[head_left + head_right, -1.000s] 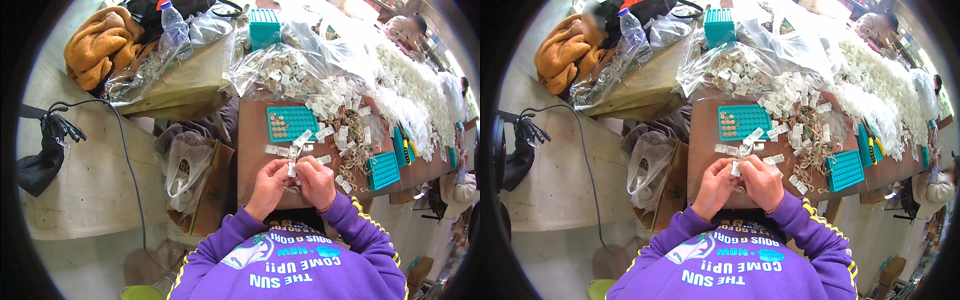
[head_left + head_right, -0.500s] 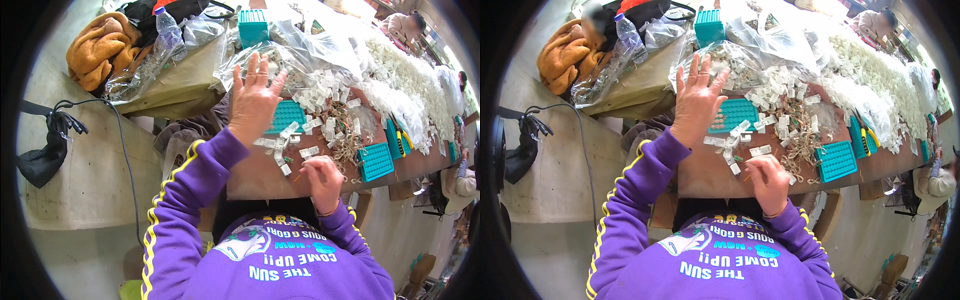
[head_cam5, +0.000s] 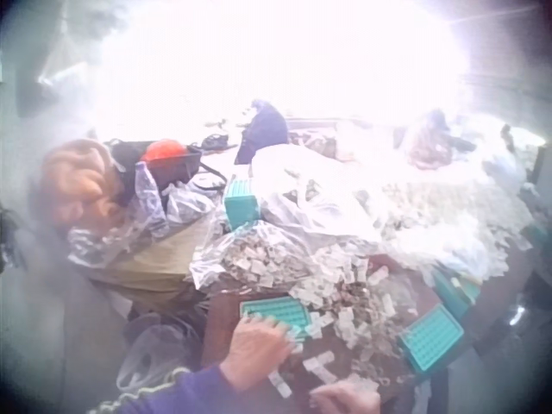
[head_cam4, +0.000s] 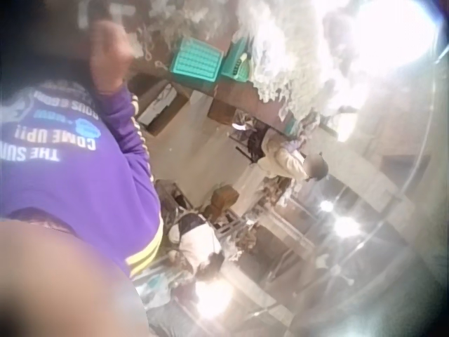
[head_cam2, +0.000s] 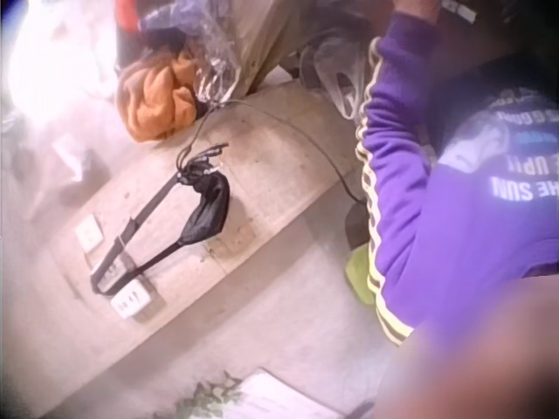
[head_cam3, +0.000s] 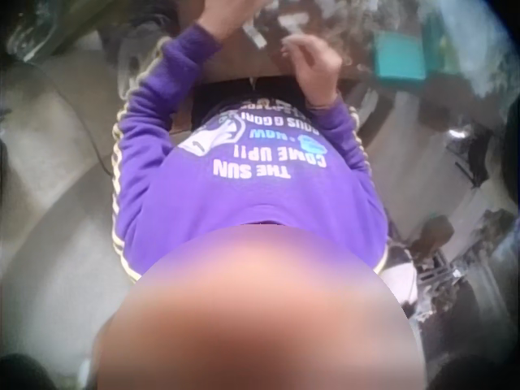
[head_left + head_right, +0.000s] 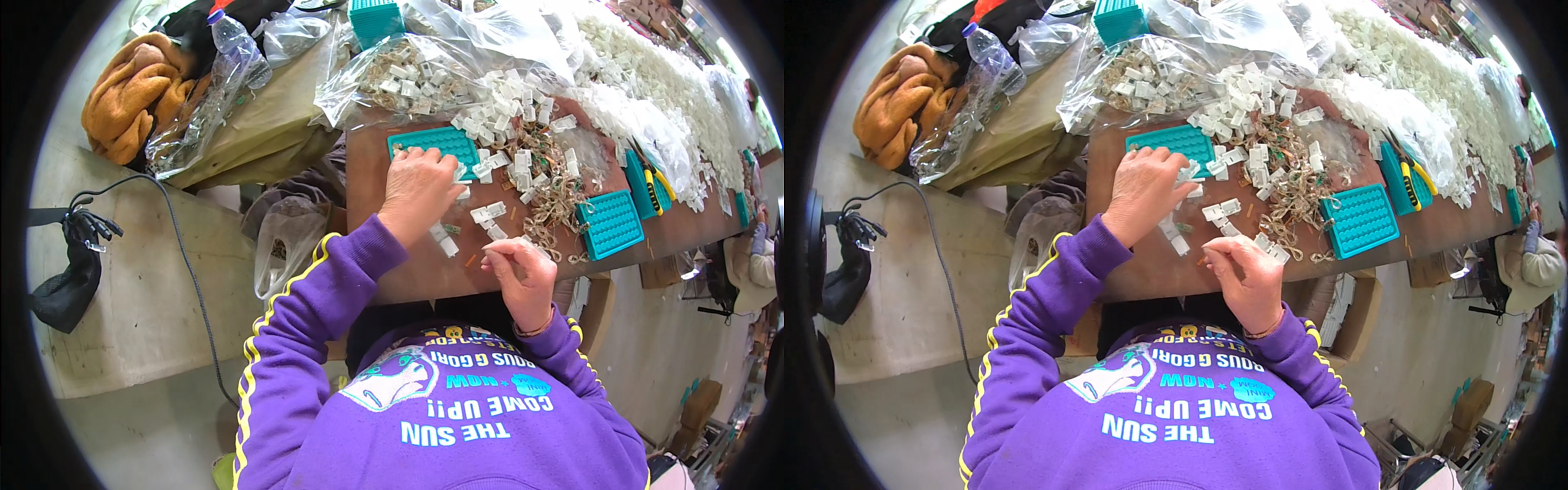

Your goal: The person assembles small white plastic electrical connectors by hand, inserting metal pins and aligning parts. They repeatedly pick up components from a cluttered table, fit pieces together, and place finished units into a teal tray. The workspace contains loose wires, plastic bags, and multiple similar parts.

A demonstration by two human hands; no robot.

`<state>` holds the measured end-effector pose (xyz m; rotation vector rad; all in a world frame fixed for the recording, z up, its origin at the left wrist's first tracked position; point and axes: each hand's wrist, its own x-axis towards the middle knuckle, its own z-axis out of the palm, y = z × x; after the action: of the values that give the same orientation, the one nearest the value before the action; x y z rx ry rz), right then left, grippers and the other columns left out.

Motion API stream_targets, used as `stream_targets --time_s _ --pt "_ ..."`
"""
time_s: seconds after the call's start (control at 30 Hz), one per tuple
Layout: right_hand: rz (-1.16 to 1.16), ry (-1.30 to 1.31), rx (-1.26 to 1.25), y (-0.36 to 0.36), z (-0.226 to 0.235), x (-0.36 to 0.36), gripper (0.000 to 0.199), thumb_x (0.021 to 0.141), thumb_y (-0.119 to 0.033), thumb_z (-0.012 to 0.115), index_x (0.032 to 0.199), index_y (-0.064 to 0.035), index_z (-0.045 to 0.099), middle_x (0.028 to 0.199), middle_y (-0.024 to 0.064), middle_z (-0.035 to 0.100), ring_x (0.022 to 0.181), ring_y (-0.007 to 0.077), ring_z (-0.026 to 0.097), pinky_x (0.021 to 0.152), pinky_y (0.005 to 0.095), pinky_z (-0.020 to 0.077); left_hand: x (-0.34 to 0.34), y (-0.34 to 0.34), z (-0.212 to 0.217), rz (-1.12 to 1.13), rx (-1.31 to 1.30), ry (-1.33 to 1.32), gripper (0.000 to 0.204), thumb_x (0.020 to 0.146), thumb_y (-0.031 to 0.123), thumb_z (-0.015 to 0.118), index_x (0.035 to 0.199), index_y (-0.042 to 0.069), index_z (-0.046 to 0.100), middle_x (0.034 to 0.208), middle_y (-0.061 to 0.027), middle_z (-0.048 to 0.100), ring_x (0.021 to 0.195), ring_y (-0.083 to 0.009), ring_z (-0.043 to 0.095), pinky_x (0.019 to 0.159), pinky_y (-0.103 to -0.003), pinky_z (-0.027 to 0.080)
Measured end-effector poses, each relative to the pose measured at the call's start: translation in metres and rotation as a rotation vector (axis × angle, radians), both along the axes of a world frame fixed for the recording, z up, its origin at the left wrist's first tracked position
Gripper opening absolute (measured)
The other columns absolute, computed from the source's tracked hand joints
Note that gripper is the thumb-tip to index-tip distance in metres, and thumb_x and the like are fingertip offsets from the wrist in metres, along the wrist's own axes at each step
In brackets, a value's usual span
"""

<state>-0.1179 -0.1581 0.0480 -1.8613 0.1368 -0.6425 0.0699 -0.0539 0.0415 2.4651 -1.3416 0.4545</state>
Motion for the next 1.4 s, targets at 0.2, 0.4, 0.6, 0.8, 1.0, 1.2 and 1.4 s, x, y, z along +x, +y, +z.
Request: stream_targets --time_s 0.2,0.4,0.6,0.8,1.0,1.2,1.4 --pt "-0.028 0.018 -0.056 -0.006 0.001 -0.004 0.009 0.084 0.006 0.066 0.091 0.0016 0.066 0.079 0.0103 0.067 0.067 0.0162 0.067 0.06 0.0266 0.0518 0.003 -0.005 -0.001 0.02 -0.135 0.201 0.024 0.081 0.02 0.074 0.101 0.011 0.067 0.087 -0.0089 0.068 0.082 -0.0244 0.066 0.073 -0.036 0.051" --pt "-0.079 0.073 -0.369 -0.004 -0.004 0.015 0.01 0.083 -0.004 0.069 0.093 -0.0057 0.068 0.086 0.0099 0.068 0.074 0.0281 0.066 0.065 0.0328 0.0525 0.007 0.023 0.013 -0.075 -0.844 1.032 0.034 0.088 0.005 0.068 0.121 0.003 0.061 0.086 -0.0056 0.069 0.077 -0.0086 0.063 0.065 -0.025 0.051" --pt "0.025 0.103 -0.735 0.002 -0.012 0.051 0.023 0.079 -0.008 0.069 0.102 -0.0081 0.067 0.089 0.0082 0.064 0.085 0.0284 0.064 0.071 0.0376 0.0525 -0.031 0.071 -0.002 0.002 -1.003 1.321 0.029 0.089 0.007 0.07 0.116 0.001 0.061 0.1 -0.0043 0.067 0.088 -0.0073 0.061 0.075 -0.022 0.05" --pt "0.035 0.194 -0.348 -0.01 -0.005 0.055 0.019 0.082 0.004 0.067 0.099 -0.0038 0.07 0.091 0.0069 0.067 0.081 0.0136 0.064 0.072 0.0255 0.0511 -0.042 0.096 -0.008 0.142 -0.801 1.12 0.005 0.088 0.004 0.065 0.088 0.003 0.061 0.095 -0.0038 0.068 0.085 -0.0063 0.061 0.076 -0.021 0.049" --pt "0.035 0.1 0.264 -0.024 0.001 0.056 0.014 0.089 -0.002 0.066 0.102 0.0002 0.069 0.093 0.003 0.065 0.083 0.0086 0.062 0.076 0.0244 0.0489 -0.05 0.08 -0.007 -0.06 -1.037 1.341 0.007 0.09 0.001 0.059 0.091 0.004 0.053 0.086 -0.0022 0.062 0.085 -0.0104 0.063 0.075 -0.023 0.05" --pt "0.279 0.095 0.828 -0.032 0.006 0.051 0.023 0.093 -0.004 0.06 0.115 0.002 0.062 0.107 0.009 0.066 0.101 0.0187 0.067 0.09 0.0288 0.0524 -0.065 0.069 0.003 -0.086 -1.197 1.67 0.026 0.093 0.004 0.058 0.118 0.003 0.05 0.095 -0.0036 0.058 0.087 -0.0159 0.064 0.077 -0.026 0.052" --pt "0.426 0.21 0.935 -0.025 0.01 0.05 0.03 0.093 -0.004 0.061 0.122 0.0021 0.058 0.102 0.0042 0.064 0.093 0.0156 0.067 0.086 0.0286 0.0555 -0.067 0.062 0.003 -0.185 -1.433 2.092 0.037 0.097 0.014 0.056 0.13 0.0 0.047 0.1 -0.0055 0.058 0.084 -0.0138 0.06 0.076 -0.026 0.052"
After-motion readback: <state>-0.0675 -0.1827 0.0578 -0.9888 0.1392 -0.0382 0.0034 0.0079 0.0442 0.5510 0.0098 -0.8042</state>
